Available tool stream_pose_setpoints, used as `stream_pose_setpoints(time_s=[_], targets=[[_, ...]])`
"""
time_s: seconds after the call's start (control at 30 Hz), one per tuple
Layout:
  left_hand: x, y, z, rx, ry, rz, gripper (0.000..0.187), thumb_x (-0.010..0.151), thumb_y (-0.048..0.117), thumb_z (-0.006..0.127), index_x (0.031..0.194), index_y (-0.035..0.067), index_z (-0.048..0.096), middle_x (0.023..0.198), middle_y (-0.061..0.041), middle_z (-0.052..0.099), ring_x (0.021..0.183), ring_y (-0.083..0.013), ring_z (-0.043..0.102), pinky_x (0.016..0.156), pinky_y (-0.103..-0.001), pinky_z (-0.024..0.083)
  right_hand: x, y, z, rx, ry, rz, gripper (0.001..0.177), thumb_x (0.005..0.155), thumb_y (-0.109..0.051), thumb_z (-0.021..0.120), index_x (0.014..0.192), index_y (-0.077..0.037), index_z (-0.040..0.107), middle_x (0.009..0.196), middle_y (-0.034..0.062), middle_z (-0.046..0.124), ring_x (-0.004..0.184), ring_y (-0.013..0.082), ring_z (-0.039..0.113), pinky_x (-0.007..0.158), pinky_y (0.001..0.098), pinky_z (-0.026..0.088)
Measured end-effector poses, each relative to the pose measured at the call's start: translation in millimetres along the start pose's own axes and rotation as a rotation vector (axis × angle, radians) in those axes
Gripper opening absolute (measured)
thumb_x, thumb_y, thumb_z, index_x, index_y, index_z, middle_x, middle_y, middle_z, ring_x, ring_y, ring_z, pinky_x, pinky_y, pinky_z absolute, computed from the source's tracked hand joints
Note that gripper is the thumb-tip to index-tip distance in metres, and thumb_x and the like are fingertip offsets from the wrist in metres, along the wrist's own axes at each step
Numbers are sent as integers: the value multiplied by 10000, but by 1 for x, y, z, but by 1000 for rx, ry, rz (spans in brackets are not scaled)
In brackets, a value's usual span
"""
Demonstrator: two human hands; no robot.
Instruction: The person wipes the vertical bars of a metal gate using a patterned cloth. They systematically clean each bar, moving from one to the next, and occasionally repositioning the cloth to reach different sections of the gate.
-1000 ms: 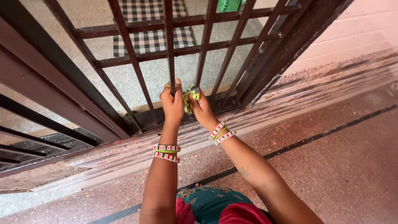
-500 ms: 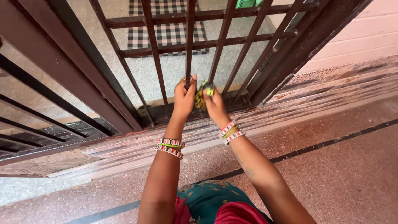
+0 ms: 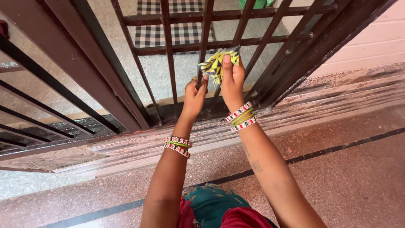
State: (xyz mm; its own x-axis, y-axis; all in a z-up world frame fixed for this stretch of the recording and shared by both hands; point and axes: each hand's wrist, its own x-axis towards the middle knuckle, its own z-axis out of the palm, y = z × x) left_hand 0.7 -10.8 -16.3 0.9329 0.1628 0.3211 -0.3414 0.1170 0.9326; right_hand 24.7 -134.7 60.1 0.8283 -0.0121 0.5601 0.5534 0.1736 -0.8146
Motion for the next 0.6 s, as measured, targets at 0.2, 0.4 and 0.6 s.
stream_pose_setpoints(time_s=[0.2, 0.4, 0.6], targets=[[3, -24, -2, -53, -23, 77, 155, 1028, 161, 582, 926, 46, 567, 746, 60, 522, 651, -25, 436, 560, -233, 353, -23, 18, -5, 66, -50, 62, 334, 1117, -369, 540, 1152, -38, 560, 1000, -4, 606, 892, 65, 551, 806, 254, 490], [2, -5, 2, -104, -26, 76, 96, 1002, 109, 583, 1006, 17, 608, 840, 67, 630, 743, -6, 523, 631, -218, 419, -52, 51, -15, -24, -103, 70, 344, 1121, -358, 518, 1203, -28, 571, 1080, 6, 647, 994, 72, 578, 893, 261, 497], [-3, 15, 3, -29, -2, 37, 327, 1072, 285, 603, 837, 64, 548, 694, 83, 458, 642, -12, 384, 546, -241, 309, -89, 108, -32, 66, -145, 232, 354, 1090, -344, 501, 1261, -36, 539, 1121, -8, 636, 1022, 68, 571, 895, 256, 485]])
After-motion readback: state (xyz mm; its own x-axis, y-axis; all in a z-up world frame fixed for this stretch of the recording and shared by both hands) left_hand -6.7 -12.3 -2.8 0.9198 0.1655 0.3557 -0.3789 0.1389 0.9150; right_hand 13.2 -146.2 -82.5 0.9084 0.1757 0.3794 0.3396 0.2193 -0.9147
